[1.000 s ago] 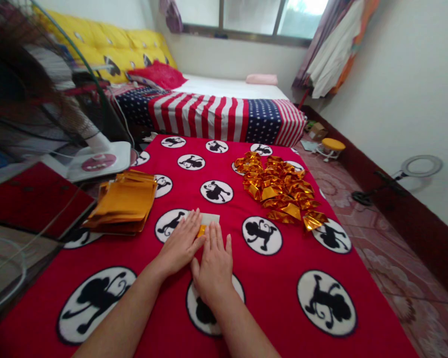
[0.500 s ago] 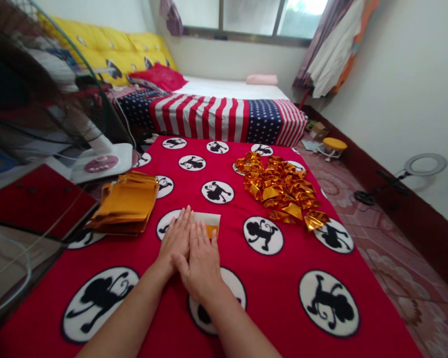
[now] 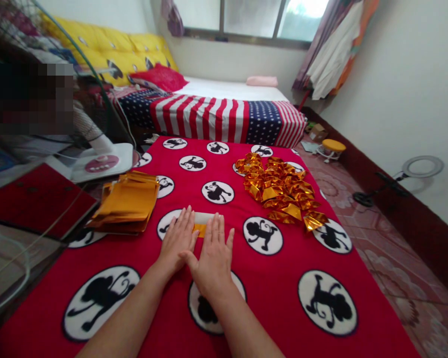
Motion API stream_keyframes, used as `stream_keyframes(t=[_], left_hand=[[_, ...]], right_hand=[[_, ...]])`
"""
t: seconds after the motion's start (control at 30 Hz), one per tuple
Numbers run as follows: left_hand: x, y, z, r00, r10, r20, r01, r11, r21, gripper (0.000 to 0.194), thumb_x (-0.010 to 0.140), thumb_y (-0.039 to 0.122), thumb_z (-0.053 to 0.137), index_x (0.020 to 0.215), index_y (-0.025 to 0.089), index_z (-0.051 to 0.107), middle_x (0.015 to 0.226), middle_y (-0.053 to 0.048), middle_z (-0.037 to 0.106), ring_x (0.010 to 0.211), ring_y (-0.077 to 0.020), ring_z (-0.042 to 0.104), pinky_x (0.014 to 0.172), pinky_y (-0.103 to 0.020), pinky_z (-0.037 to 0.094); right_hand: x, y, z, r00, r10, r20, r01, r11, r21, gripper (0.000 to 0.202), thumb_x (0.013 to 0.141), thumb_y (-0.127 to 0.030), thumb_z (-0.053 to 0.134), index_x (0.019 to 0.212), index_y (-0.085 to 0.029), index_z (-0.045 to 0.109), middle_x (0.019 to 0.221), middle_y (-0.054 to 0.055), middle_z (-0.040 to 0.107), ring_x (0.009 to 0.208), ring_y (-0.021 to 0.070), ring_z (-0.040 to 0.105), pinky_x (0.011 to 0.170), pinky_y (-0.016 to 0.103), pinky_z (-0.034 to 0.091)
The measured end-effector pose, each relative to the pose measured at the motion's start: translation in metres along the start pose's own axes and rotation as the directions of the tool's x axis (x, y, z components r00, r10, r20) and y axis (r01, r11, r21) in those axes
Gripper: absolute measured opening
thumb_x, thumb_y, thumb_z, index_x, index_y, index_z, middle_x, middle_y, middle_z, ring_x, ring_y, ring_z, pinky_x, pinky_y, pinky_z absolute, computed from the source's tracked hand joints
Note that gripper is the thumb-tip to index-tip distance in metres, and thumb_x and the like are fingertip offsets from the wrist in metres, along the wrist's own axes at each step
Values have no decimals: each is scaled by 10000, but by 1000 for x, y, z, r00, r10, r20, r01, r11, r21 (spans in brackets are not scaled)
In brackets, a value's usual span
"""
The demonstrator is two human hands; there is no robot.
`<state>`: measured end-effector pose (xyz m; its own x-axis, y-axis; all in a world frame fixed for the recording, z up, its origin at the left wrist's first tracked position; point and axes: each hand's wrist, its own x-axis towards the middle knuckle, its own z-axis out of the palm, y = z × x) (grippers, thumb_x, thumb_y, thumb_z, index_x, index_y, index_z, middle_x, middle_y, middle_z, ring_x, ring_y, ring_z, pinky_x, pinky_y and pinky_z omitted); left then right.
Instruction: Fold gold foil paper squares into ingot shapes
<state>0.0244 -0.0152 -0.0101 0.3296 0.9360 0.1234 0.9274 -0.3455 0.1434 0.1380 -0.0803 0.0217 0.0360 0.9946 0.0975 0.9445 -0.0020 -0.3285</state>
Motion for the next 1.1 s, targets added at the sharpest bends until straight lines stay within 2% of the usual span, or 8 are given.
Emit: stream_keyframes(t=[0.13,0.23,0.47,0.6,0.73,0.87,0.97,1.1], left_hand=[[1,-5,5,999,7,44,-7,1000,5,550,943,205,351,1491,158,357,1585,-93,270,1470,-238,250,1171,-457,276],[0,-4,5,999,6,37,-6,1000,7,553,947,225,355,1493,138,348,1589,-98,256,1471,-238,246,1182,-450,256],[-3,1,-1,998,25,-51,-26,1000,-14,566,958,285,353,1477,58,353,1579,-141,260,1464,-260,259,1186,-470,245],[-2,-1,-3,997,61,-56,-64,997,-40,553,946,262,378,1468,82,378,1567,-148,291,1458,-265,277,1176,-485,261],[5,-11,-4,990,139,-4,-139,986,-93,553,936,244,392,1473,113,369,1571,-136,291,1467,-261,253,1173,-527,242],[22,-23,-10,966,250,63,-234,953,-192,588,900,228,473,1475,167,365,1584,-131,277,1479,-257,218,1174,-551,209],[33,-25,-22,970,242,25,-228,941,-251,638,825,235,612,1436,201,432,1603,-146,222,1479,-314,192,1143,-587,246],[32,-16,-34,965,213,-155,-249,930,-271,381,734,168,711,1110,225,681,1397,-119,500,1267,-308,469,1045,-502,408]], right_hand=[[18,-22,3,983,-152,104,138,983,123,842,920,-621,361,1539,-77,189,1606,120,143,1494,271,111,1193,490,120],[27,-9,8,978,-152,144,135,984,119,823,922,-628,361,1534,-94,226,1600,119,179,1491,257,138,1196,467,113],[36,43,14,1000,28,2,-28,999,-35,679,969,-501,350,1508,-91,301,1598,139,197,1488,250,145,1180,499,99],[41,50,12,990,13,-138,2,994,108,519,950,-315,408,1428,-117,444,1511,135,414,1405,245,336,1153,476,207],[41,56,10,954,46,-296,49,951,306,417,875,-214,481,1273,-136,578,1222,128,642,1122,244,548,994,411,407],[38,60,11,939,72,-336,85,900,428,363,813,-142,504,1159,-160,608,992,81,660,896,210,580,849,355,460],[34,59,11,941,96,-325,70,884,463,303,779,-110,515,1057,-171,620,914,50,635,805,185,571,783,318,457],[29,58,10,950,97,-296,61,874,482,210,785,-108,513,946,-183,626,894,43,611,784,178,567,748,303,453]])
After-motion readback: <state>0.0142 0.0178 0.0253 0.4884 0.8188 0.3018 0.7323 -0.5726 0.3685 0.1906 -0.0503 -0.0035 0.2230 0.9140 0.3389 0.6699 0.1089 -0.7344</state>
